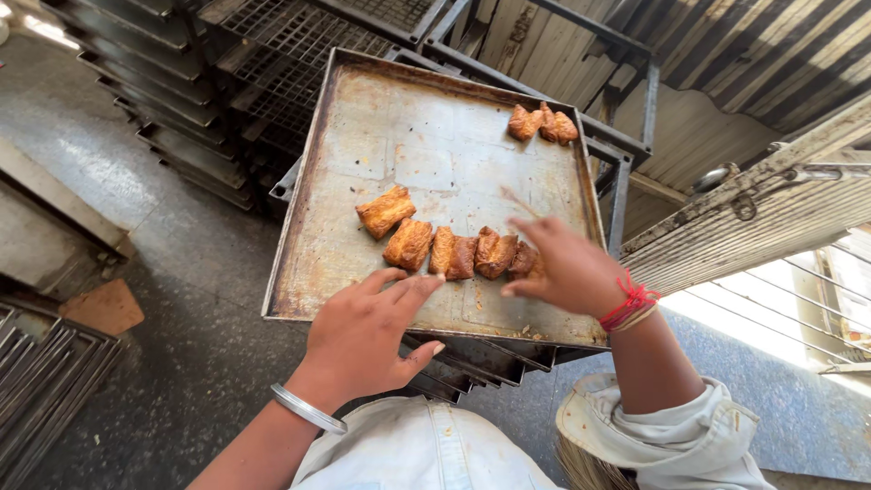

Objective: The person scrapes food residue off metal baking trays using a metal scraper. They remove several trays from a rack, scrape them clean, and place them back. They also gather baked goods from a tray and place them on a counter.

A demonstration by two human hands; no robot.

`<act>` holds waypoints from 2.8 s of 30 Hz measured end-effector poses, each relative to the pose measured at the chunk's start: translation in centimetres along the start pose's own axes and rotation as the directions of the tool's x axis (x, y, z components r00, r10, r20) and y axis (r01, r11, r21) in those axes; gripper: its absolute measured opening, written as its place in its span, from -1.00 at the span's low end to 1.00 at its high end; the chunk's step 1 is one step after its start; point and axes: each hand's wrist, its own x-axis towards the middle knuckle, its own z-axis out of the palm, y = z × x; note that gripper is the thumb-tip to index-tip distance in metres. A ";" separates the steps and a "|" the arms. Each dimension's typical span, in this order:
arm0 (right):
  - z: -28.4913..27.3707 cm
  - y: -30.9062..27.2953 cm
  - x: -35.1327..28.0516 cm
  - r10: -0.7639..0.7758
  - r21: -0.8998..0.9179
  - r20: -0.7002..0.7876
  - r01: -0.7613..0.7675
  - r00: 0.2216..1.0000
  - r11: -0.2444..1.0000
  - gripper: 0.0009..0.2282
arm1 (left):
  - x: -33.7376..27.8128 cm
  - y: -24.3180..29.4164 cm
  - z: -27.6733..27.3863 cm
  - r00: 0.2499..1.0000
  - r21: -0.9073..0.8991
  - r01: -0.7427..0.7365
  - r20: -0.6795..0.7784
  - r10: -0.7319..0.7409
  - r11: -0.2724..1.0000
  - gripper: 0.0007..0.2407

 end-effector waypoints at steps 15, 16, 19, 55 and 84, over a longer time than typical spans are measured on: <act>0.4 -1.1 0.0 -0.130 0.089 -0.009 0.130 0.992 0.988 -0.19 | 0.0 -0.2 0.8 0.996 0.033 0.009 -0.093 -0.006 0.999 -0.34; 0.2 -0.8 -0.1 -0.101 0.084 0.011 0.100 0.995 0.991 -0.19 | 0.1 -0.2 0.9 0.994 0.049 0.014 -0.107 -0.009 0.999 -0.33; 0.3 -0.9 0.3 -0.057 0.077 0.120 0.048 0.991 0.996 -0.19 | 0.1 -0.2 0.9 0.993 0.056 0.036 -0.116 -0.029 0.998 -0.29; 3.7 6.8 -6.7 -0.058 0.069 0.052 0.054 0.997 0.996 -0.34 | 0.6 0.3 0.3 0.996 0.137 0.074 -0.063 -0.066 0.988 -0.26; 4.3 -1.1 -6.7 -0.091 0.283 -0.224 0.154 0.970 0.947 -0.50 | 0.4 0.3 0.8 0.990 0.096 0.105 -0.109 -0.094 0.990 -0.24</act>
